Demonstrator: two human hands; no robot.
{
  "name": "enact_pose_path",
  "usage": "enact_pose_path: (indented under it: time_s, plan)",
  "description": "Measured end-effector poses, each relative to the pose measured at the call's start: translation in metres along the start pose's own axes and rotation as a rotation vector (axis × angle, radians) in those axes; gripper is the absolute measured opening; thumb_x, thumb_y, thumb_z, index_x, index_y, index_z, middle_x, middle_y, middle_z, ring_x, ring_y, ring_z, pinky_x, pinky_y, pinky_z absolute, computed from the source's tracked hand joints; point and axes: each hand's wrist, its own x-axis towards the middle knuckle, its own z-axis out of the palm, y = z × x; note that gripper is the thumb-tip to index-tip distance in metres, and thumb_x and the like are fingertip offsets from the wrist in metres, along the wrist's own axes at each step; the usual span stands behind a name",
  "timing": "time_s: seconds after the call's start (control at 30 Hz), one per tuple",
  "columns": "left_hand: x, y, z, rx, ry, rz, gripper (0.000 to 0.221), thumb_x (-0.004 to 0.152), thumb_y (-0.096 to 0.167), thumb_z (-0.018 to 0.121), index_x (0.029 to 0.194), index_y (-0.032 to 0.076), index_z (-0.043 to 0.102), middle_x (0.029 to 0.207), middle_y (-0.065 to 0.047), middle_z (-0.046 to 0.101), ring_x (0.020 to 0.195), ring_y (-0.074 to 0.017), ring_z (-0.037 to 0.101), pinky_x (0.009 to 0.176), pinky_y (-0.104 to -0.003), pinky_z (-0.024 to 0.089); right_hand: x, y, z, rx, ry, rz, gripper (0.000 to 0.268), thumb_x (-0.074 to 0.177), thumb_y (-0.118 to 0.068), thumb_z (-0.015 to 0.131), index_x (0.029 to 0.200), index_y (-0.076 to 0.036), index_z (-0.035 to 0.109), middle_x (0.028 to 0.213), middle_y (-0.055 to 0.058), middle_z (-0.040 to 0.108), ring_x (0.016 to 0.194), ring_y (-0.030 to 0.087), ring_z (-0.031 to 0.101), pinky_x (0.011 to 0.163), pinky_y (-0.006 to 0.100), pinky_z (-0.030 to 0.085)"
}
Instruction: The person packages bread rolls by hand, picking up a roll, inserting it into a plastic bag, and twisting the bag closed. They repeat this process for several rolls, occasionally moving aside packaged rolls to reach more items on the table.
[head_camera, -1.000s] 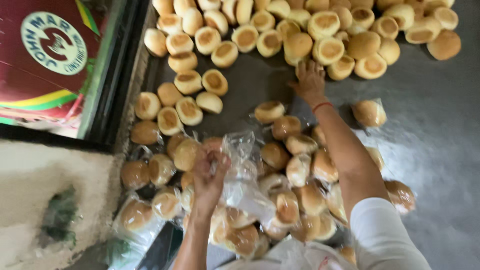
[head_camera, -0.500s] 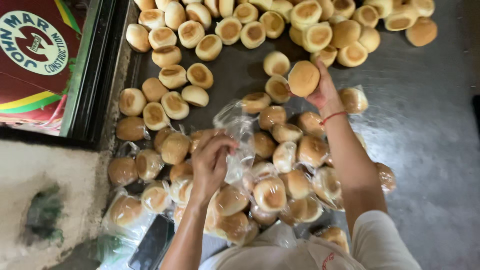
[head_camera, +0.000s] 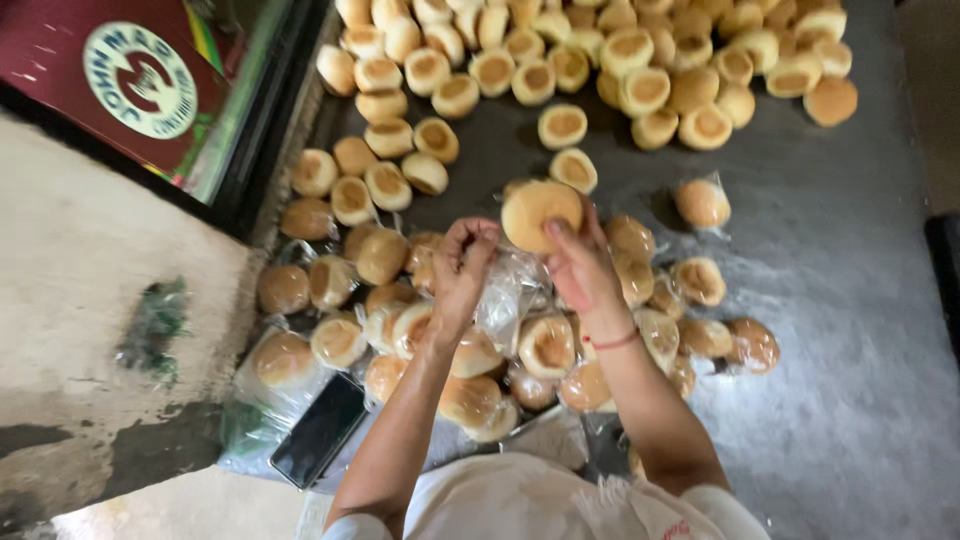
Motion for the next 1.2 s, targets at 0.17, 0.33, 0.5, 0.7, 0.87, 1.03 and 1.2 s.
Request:
enact_pose_path:
  time_s: [0.17,0.33,0.5,0.7,0.87,1.03,1.2]
  plan:
    - [-0.007,-0.010,0.001,0.266,0.062,0.086,0.015,0.097,0.007,0.059,0.111,0.002,0.063,0.093,0.005,0.068,0.080,-0.0042,0.065,0.071,-0.020,0.055,-0.034,0.001,0.026,-1.005,-0.084,-0.711,0.070,0.092,-0.005,0.078,0.151,-0.010,0.041,0.140,0.014,0.053,0.126,0.028,0.058,0.105,0.039,0.052]
    - [-0.011,-0.018,0.007,-0.105,-0.069,0.196,0.020,0.108,0.005,0.059,0.127,-0.001,0.058,0.105,0.000,0.060,0.098,-0.0062,0.057,0.087,-0.020,0.049,-0.049,0.002,0.024,-1.590,-0.176,-1.011,0.071,0.085,0.000,0.079,0.147,-0.006,0.045,0.134,0.026,0.046,0.120,0.041,0.059,0.099,0.042,0.057]
    - [-0.006,-0.006,0.009,-0.035,-0.146,0.112,0.018,0.104,0.007,0.062,0.120,0.000,0.061,0.102,0.002,0.065,0.093,-0.0043,0.060,0.084,-0.020,0.052,-0.076,-0.028,0.042,-1.440,-0.237,-0.667,0.075,0.077,-0.002,0.082,0.141,-0.001,0.044,0.134,0.024,0.056,0.122,0.041,0.059,0.101,0.044,0.051]
    - [0.001,0.009,0.004,-0.030,-0.146,0.046,0.017,0.103,0.007,0.064,0.119,0.003,0.065,0.095,0.005,0.062,0.083,-0.0016,0.054,0.074,-0.018,0.046,-0.080,-0.028,0.035,-0.578,0.005,-0.501,0.057,0.098,-0.004,0.070,0.148,-0.006,0.043,0.142,0.012,0.057,0.128,0.027,0.060,0.112,0.044,0.052]
    - [-0.018,-0.004,0.015,-0.373,-0.169,-0.090,0.016,0.107,0.010,0.064,0.122,0.007,0.067,0.087,0.006,0.057,0.072,-0.0021,0.047,0.062,-0.017,0.038,-0.071,-0.008,0.027,-0.114,0.060,-0.390,0.054,0.102,-0.006,0.065,0.151,-0.006,0.041,0.145,0.009,0.056,0.135,0.024,0.056,0.120,0.043,0.044]
    - [-0.020,0.000,0.004,0.285,-0.104,0.375,0.014,0.098,-0.006,0.065,0.106,0.002,0.073,0.104,-0.007,0.061,0.085,-0.0124,0.059,0.069,-0.025,0.049,-0.074,-0.009,0.033,0.058,0.048,-0.335,0.053,0.103,-0.004,0.068,0.148,-0.003,0.039,0.145,0.013,0.052,0.136,0.027,0.054,0.120,0.048,0.045]
    - [-0.029,0.031,0.009,0.565,-0.159,0.460,0.040,0.086,-0.013,0.061,0.122,0.000,0.070,0.122,-0.017,0.066,0.087,-0.0223,0.072,0.074,-0.030,0.058,-0.085,0.005,0.023,-0.687,-0.004,-0.702,0.067,0.101,-0.007,0.070,0.154,-0.012,0.031,0.155,0.014,0.036,0.139,0.029,0.050,0.117,0.044,0.047]
